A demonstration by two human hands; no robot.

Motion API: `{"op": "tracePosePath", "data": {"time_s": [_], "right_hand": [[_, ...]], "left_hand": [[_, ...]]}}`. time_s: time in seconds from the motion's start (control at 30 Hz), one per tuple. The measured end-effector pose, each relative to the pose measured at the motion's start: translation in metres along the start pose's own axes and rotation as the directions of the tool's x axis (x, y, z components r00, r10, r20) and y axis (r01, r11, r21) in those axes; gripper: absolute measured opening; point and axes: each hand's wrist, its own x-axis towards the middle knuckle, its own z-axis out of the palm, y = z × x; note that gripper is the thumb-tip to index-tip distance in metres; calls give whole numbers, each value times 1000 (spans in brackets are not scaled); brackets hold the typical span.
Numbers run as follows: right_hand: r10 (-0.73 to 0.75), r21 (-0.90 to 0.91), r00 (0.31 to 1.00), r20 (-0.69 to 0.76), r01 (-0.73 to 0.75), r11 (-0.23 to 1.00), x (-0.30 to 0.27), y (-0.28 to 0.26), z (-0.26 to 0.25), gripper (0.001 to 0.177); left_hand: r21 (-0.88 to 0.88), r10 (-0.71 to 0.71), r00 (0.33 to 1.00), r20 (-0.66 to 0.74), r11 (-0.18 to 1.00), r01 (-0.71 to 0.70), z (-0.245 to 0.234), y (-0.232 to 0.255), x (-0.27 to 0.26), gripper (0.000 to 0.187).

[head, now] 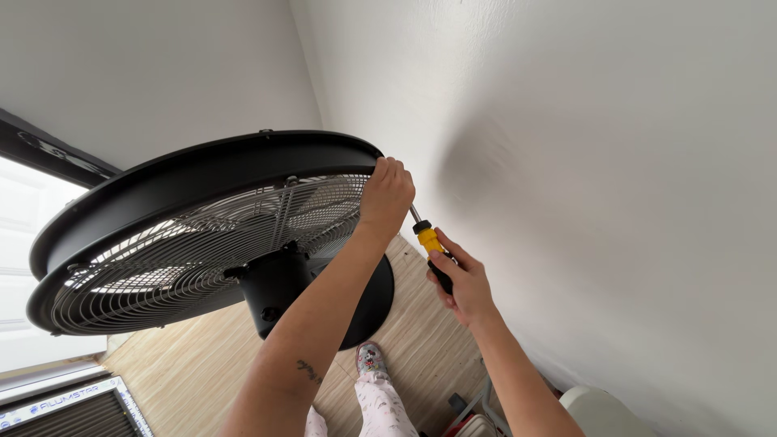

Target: The person uses a screwdriver to tighten screws on the front grille of a black standing fan. They systematically work around the perimeter of the fan cage, securing the screws to attach the grille to the fan body.

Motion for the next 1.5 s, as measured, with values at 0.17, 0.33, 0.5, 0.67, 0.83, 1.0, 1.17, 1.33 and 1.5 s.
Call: {"op": "tracePosePath", "data": {"time_s": [0.17, 0.33, 0.5, 0.67, 0.83, 1.0, 1.17, 1.33, 1.5], "right_hand": [[-376, -402, 926, 30, 356, 843, 10, 16, 0, 54], [-588, -813, 808, 30, 362, 456, 7, 28, 3, 52], [-690, -931, 716, 109, 317, 181, 5, 28, 14, 53], [-639, -795, 766, 76, 434, 425, 1, 30, 2, 52], [-198, -156, 979, -41, 190, 969, 15, 18, -29, 47], [219, 298, 962, 163, -260, 918, 19, 2, -34, 46], [162, 67, 980, 115, -170, 983, 13, -18, -20, 51], [123, -41, 992, 34, -122, 992, 11, -24, -4, 54], [112, -98, 994, -5, -112, 989, 13, -25, 2, 53]], "left_hand": [[-1, -8, 1000, -11, 1000, 8, 0, -2, 2, 10], [7, -7, 1000, 6, 1000, 7, 0, -2, 0, 10], [-3, -11, 1000, -23, 1000, 11, -1, -5, 1, 11], [-6, 76, 997, -11, 997, -76, -7, -7, -6, 14], [17, 100, 994, -37, 995, -100, -9, -5, -8, 19], [-10, 104, 995, 5, 995, -104, -12, -1, -9, 15], [-94, -86, 994, 63, 991, 92, -14, 11, 0, 9], [-116, -146, 977, 157, 979, 165, -11, 12, 7, 6], [-83, -202, 977, 75, 975, 208, -9, 13, 10, 7]]}}
